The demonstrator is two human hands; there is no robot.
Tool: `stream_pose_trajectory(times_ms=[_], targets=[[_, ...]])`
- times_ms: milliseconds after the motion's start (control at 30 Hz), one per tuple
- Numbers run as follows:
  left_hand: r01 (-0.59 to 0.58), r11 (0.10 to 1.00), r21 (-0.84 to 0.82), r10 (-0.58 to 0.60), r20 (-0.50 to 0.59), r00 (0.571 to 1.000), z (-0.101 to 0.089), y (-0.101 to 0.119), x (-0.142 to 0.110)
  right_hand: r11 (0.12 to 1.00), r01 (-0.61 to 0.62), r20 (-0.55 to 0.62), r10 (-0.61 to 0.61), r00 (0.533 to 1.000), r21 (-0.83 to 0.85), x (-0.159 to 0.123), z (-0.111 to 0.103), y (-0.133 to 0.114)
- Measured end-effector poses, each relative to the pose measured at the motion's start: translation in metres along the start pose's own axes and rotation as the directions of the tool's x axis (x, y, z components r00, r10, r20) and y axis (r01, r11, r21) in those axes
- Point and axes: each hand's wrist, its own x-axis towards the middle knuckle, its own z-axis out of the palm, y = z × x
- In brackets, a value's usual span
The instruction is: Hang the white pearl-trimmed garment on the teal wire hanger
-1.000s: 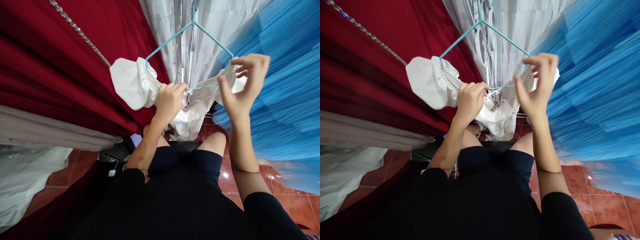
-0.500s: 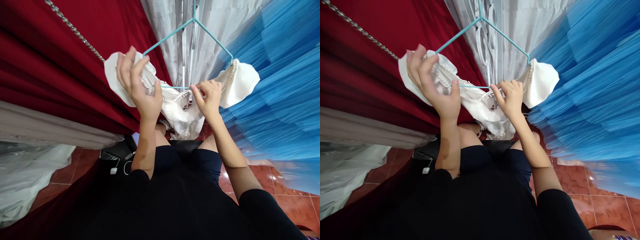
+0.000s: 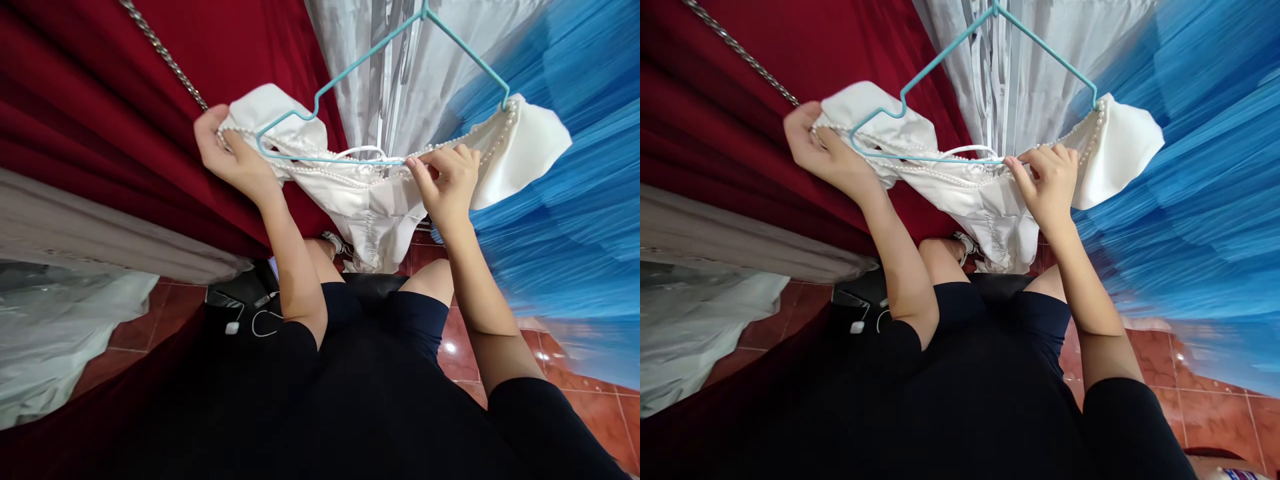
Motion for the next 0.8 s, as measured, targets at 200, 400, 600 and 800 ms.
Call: stream_pose_trajectory(times_ms=[200, 400, 600, 800], targets=[[0.024, 0.999, -0.031, -0.012, 0.334, 0.942, -0.036, 0.046, -0.083, 0.993, 0.008, 0.027, -0.011, 1.000, 0.115, -0.002, 0.011, -0.010], [-0.202, 0.976, -0.077, 0.201, 0.661, 0.723, -0.043, 0.137, -0.098, 0.995, -0.005, 0.005, 0.005, 1.000, 0.102, 0.000, 0.017, -0.012], [-0.197, 0.980, 0.022, 0.102, 0.794, 0.599, -0.026, 0.163, -0.077, 0.995, 0.080, 0.132, -0.086, 0.987, 0.054, -0.009, 0.001, -0.013], [-0.194, 0.981, -0.007, 0.132, 0.757, 0.640, -0.021, 0.151, -0.083, 0.976, 0.209, -0.416, -0.169, 0.894, 0.054, -0.012, -0.015, 0.011]])
